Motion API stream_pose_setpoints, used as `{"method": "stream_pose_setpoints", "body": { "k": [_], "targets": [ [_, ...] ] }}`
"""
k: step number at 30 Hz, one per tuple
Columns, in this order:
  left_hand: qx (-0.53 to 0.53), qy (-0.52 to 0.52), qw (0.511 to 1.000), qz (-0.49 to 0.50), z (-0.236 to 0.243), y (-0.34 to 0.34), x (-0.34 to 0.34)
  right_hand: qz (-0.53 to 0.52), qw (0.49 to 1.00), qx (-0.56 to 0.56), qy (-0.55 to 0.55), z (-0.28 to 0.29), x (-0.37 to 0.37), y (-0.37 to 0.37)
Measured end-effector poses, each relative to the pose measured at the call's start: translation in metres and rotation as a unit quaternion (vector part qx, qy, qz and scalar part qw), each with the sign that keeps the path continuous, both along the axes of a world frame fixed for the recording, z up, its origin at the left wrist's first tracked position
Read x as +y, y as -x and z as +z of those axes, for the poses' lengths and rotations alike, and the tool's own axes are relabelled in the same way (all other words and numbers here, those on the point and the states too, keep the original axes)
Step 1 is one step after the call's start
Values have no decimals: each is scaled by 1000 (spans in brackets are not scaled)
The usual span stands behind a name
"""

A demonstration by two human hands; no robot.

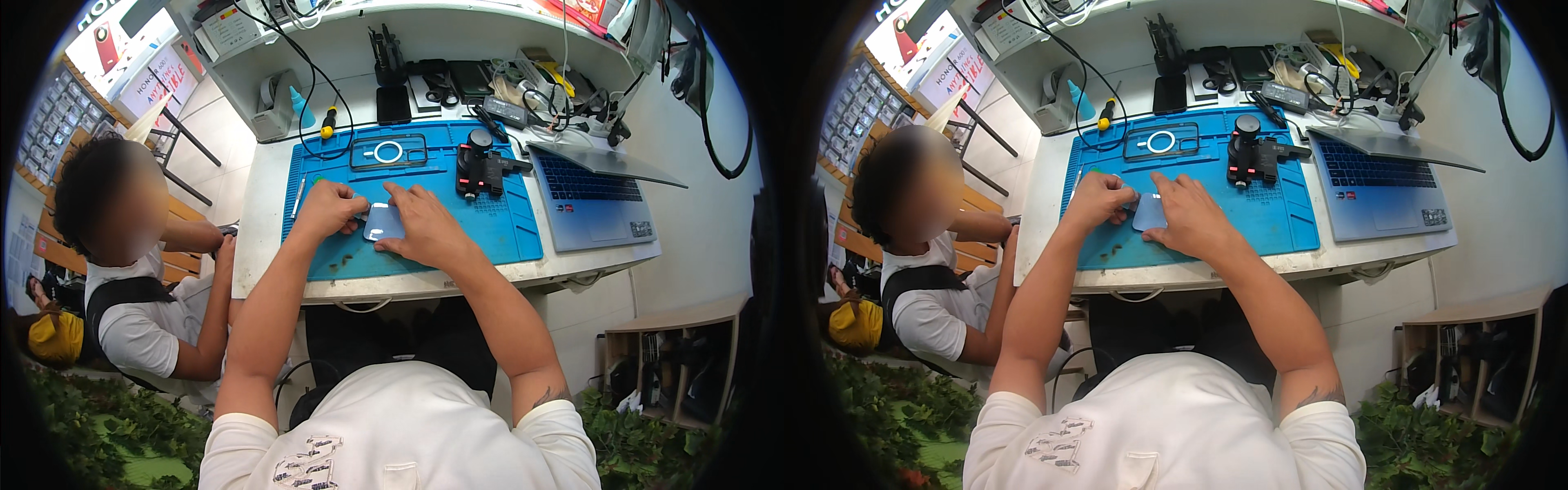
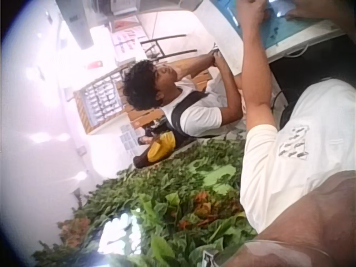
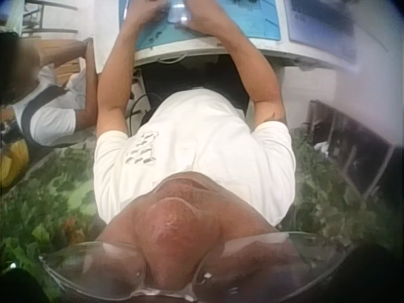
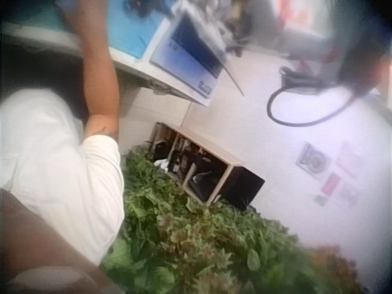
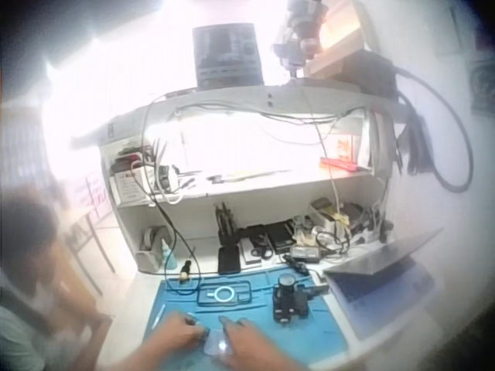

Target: The person wipes the back of a blue phone with a small white cloth, peels a clear protective film from a card, and applies it to the back surface of the phone.

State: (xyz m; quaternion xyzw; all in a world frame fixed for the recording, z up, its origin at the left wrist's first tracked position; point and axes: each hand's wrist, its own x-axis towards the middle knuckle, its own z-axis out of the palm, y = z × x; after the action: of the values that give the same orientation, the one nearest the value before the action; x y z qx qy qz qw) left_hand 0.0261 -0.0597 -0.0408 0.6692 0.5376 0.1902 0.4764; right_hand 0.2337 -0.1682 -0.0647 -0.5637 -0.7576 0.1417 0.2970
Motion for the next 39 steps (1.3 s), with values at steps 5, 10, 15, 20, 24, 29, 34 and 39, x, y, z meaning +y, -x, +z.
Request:
{"method": "stream_pose_setpoints", "body": {
  "k": [5,10,15,20,24,29,34,39],
  "targets": [
    [11,0,1000,5,0,3,-2,6,999,4,36,6,1,4],
    [27,-11,1000,7,1,-4,-3,0,999,12,35,5,-1,-2],
    [38,-31,999,6,2,-3,-5,-1,999,14,39,5,-1,0],
    [79,-62,995,0,11,-11,-10,-2,999,11,42,6,-1,-1],
    [120,-77,990,-6,17,-16,-13,-9,1000,12,-4,-6,0,-1],
    [228,-127,965,-28,23,-24,-16,-7,1000,18,-21,-8,0,2],
    [291,-237,925,-62,20,-29,-18,-5,1000,22,-11,-7,1,-1],
    [223,-116,967,-39,22,-25,-12,3,1000,16,-6,1,-1,-2]
  ]
}}
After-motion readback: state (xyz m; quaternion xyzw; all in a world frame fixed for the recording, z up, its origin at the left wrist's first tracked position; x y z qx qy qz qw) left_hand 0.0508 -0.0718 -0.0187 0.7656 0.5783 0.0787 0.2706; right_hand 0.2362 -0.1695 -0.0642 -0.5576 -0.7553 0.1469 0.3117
